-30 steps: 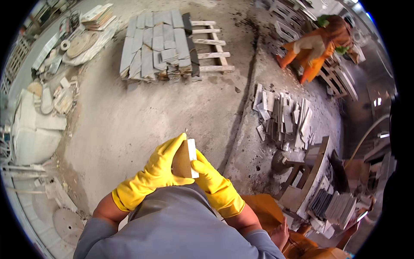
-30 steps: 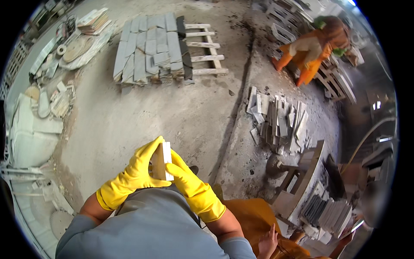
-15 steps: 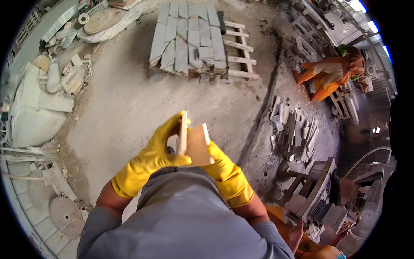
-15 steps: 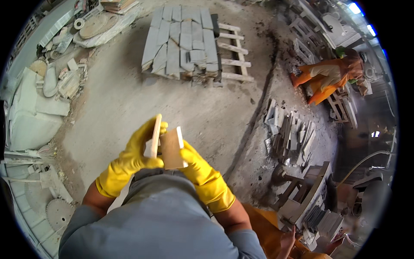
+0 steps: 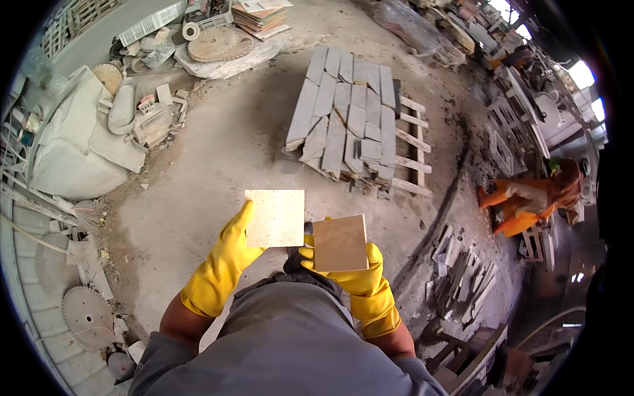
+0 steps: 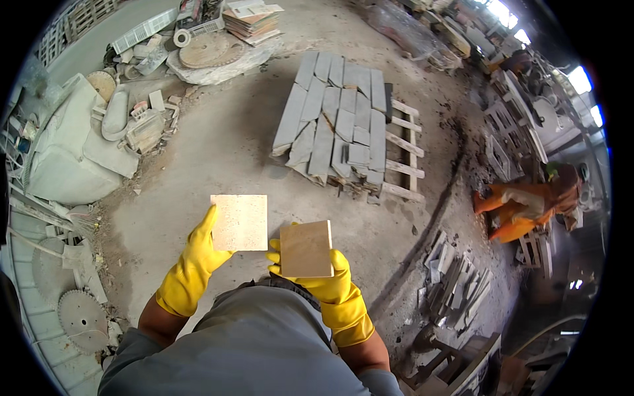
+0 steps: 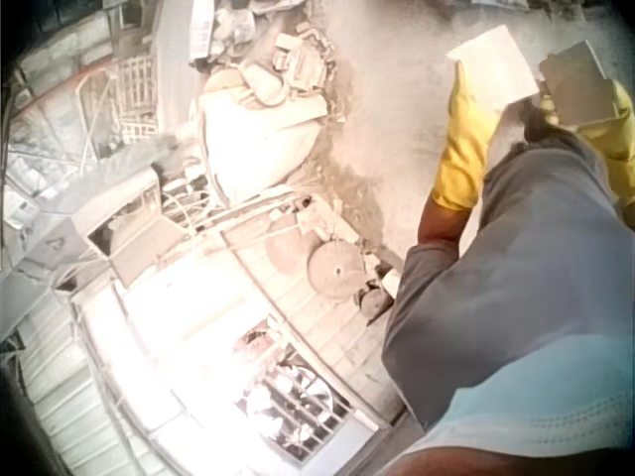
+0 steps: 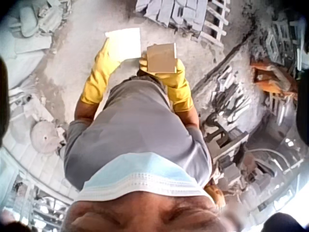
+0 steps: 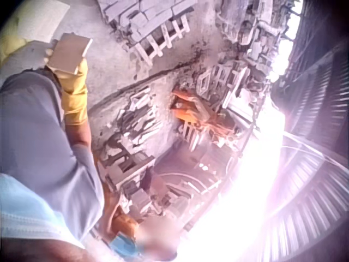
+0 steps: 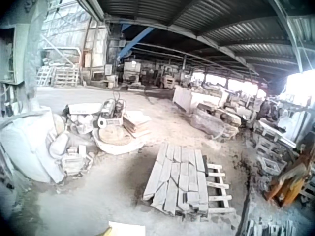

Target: The person walks through a workshop and approaches a large industrial machine. They retrieve a metal bar and place it on the machine's rollers, then retrieve two circular brushes. The person uses the brushes to scrub the metal bar and the machine's surface.

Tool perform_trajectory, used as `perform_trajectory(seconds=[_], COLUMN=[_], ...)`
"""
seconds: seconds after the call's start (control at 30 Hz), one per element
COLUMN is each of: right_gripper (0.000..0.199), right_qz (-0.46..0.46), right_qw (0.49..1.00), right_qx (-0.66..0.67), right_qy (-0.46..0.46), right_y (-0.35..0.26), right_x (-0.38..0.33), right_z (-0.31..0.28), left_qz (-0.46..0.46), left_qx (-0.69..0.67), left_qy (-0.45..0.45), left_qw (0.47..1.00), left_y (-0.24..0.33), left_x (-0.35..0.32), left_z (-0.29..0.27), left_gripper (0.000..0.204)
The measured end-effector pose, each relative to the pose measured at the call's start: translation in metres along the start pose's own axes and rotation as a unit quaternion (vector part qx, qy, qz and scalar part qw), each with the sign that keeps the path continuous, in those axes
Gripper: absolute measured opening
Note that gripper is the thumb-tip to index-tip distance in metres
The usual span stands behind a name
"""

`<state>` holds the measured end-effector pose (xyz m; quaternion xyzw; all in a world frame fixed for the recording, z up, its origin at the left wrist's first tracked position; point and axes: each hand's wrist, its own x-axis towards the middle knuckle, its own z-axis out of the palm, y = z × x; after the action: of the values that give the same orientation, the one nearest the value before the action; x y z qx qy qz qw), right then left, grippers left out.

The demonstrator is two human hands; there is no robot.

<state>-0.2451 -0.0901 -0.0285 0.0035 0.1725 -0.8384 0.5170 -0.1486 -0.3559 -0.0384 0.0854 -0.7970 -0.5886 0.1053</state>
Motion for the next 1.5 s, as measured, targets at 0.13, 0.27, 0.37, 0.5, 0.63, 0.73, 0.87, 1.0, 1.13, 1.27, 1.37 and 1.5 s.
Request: perform_trajectory(seconds=[0.13,0.27,0.37,0.5,0.63,0.73,0.87,1.0,1.13,1.27,1.37,1.5], right_gripper=[0.114,0.116,0.097,0.077,0.067,0.068,0.065,0.062,0.065,0.064,0.06,0.059], right_qz=[0.038,0.043,0.04,0.051,0.069,0.064,0.032,0.032,-0.02,-0.068,-0.07,-0.218], right_qw=[0.997,0.997,0.998,0.995,0.979,0.992,0.985,0.995,0.994,0.982,0.961,0.717], right_qx=[0.07,0.056,0.044,-0.009,-0.181,-0.093,-0.149,-0.057,-0.102,-0.161,-0.233,-0.656], right_qy=[-0.006,0.018,0.016,0.084,0.069,0.053,0.083,0.069,0.044,0.072,0.13,0.089], right_y=[-0.031,-0.056,-0.085,-0.093,-0.106,-0.106,-0.104,-0.105,-0.136,-0.165,-0.192,-0.26], right_x=[0.069,0.163,0.229,0.312,0.401,0.472,0.559,0.629,0.69,0.736,0.769,0.813], right_z=[-0.021,-0.007,-0.019,-0.036,-0.015,0.006,0.013,0.05,0.098,0.093,0.048,0.013], left_qz=[-0.046,-0.248,-0.249,-0.281,-0.313,-0.275,-0.287,-0.252,-0.256,-0.282,-0.269,-0.279], left_qx=[-0.162,-0.497,-0.477,-0.475,-0.469,-0.482,-0.458,-0.515,-0.519,-0.477,-0.474,-0.224], left_qy=[0.084,0.18,0.232,0.293,0.327,0.313,0.265,0.219,0.188,0.15,0.062,0.029], left_qw=[0.982,0.812,0.81,0.781,0.759,0.771,0.799,0.79,0.794,0.819,0.836,0.933], left_y=[-0.018,-0.002,-0.016,-0.047,-0.087,-0.129,-0.155,-0.177,-0.183,-0.184,-0.193,-0.209], left_x=[0.061,0.129,0.177,0.225,0.272,0.319,0.393,0.457,0.54,0.619,0.678,0.775], left_z=[-0.01,-0.055,-0.07,-0.105,-0.154,-0.197,-0.255,-0.304,-0.336,-0.323,-0.322,-0.313], left_gripper=[0.044,0.044,0.042,0.04,0.039,0.037,0.037,0.032,0.031,0.033,0.04,0.044])
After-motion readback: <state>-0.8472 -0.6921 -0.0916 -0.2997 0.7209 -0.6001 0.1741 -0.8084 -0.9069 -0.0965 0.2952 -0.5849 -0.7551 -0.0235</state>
